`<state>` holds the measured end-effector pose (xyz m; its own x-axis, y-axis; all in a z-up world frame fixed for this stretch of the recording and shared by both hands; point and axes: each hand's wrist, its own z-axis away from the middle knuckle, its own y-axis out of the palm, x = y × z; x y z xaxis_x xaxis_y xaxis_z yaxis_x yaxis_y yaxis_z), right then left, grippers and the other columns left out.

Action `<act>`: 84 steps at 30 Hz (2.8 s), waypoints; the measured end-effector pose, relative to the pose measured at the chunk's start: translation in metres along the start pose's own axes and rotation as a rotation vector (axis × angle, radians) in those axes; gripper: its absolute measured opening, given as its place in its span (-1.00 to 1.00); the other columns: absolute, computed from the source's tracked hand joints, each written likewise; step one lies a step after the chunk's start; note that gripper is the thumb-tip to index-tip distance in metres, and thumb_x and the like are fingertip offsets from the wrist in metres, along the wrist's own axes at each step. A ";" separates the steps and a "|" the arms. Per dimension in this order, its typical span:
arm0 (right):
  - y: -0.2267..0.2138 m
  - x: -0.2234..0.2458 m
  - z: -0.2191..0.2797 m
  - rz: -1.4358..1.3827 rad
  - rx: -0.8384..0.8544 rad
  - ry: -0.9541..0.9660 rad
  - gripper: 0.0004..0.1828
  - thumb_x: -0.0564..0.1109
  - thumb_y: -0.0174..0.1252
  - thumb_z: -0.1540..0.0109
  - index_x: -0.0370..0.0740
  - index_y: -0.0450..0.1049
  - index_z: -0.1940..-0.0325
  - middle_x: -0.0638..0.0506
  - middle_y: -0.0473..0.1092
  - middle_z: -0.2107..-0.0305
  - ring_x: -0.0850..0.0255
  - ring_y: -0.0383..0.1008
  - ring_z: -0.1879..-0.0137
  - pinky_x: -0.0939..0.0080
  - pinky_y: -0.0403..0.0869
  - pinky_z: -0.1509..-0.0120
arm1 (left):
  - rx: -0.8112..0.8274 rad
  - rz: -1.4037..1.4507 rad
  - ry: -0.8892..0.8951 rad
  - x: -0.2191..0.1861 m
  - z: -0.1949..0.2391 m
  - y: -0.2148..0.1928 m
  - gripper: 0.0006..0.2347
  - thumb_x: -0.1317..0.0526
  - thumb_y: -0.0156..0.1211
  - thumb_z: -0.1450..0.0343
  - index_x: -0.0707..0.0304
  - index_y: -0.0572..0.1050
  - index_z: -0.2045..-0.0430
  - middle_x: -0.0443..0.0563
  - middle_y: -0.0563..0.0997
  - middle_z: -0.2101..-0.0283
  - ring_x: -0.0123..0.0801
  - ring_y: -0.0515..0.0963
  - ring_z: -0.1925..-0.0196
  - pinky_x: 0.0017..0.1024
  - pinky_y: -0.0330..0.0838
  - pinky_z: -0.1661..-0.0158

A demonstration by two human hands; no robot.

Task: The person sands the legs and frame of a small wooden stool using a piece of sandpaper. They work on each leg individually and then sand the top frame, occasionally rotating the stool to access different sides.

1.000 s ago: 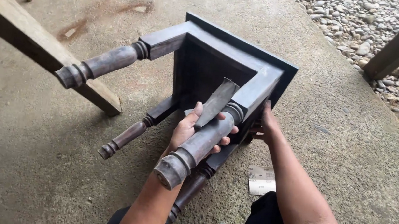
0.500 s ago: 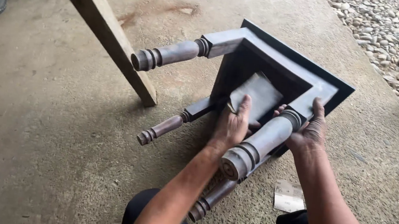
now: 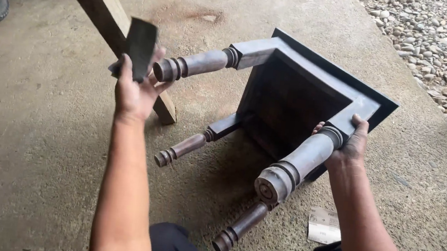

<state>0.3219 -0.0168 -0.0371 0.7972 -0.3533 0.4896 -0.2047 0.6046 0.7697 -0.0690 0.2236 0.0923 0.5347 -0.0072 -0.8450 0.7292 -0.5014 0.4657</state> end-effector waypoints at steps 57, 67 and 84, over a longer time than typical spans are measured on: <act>0.135 -0.037 0.140 0.712 0.152 0.083 -0.23 0.39 0.24 -0.12 -0.22 0.36 -0.15 -0.07 0.47 0.40 0.19 0.57 0.45 0.11 0.60 0.44 | -0.466 -0.425 -0.208 -0.027 0.358 -0.084 -0.47 -0.07 -0.11 -0.57 0.55 0.45 -0.13 0.42 0.66 0.01 0.05 0.67 0.01 -0.13 0.46 -0.10; 0.195 -0.149 0.167 0.495 0.453 0.209 -0.36 0.16 0.41 -0.06 -0.21 0.38 -0.06 0.02 0.44 0.38 0.22 0.51 0.37 0.11 0.63 0.31 | -0.722 -0.555 0.054 -0.046 0.387 -0.091 -0.40 -0.17 -0.14 -0.54 0.46 0.31 -0.24 0.28 0.55 -0.12 -0.04 0.57 -0.17 -0.11 0.37 -0.24; 0.267 -0.340 0.189 0.694 0.329 0.039 -0.01 -0.07 0.52 0.13 -0.33 0.06 -0.20 -0.15 0.38 0.19 0.19 0.48 0.25 0.09 0.58 0.28 | -0.784 -0.523 0.586 -0.031 0.370 -0.012 -0.37 -0.22 -0.33 -0.66 0.35 0.33 0.63 0.12 0.35 0.68 -0.17 0.48 0.51 0.10 0.50 -0.18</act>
<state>-0.1118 0.1298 0.0796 0.4425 0.0593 0.8948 -0.8190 0.4331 0.3764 -0.2525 -0.0905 0.0161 0.0500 0.5595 -0.8273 0.8814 0.3648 0.3000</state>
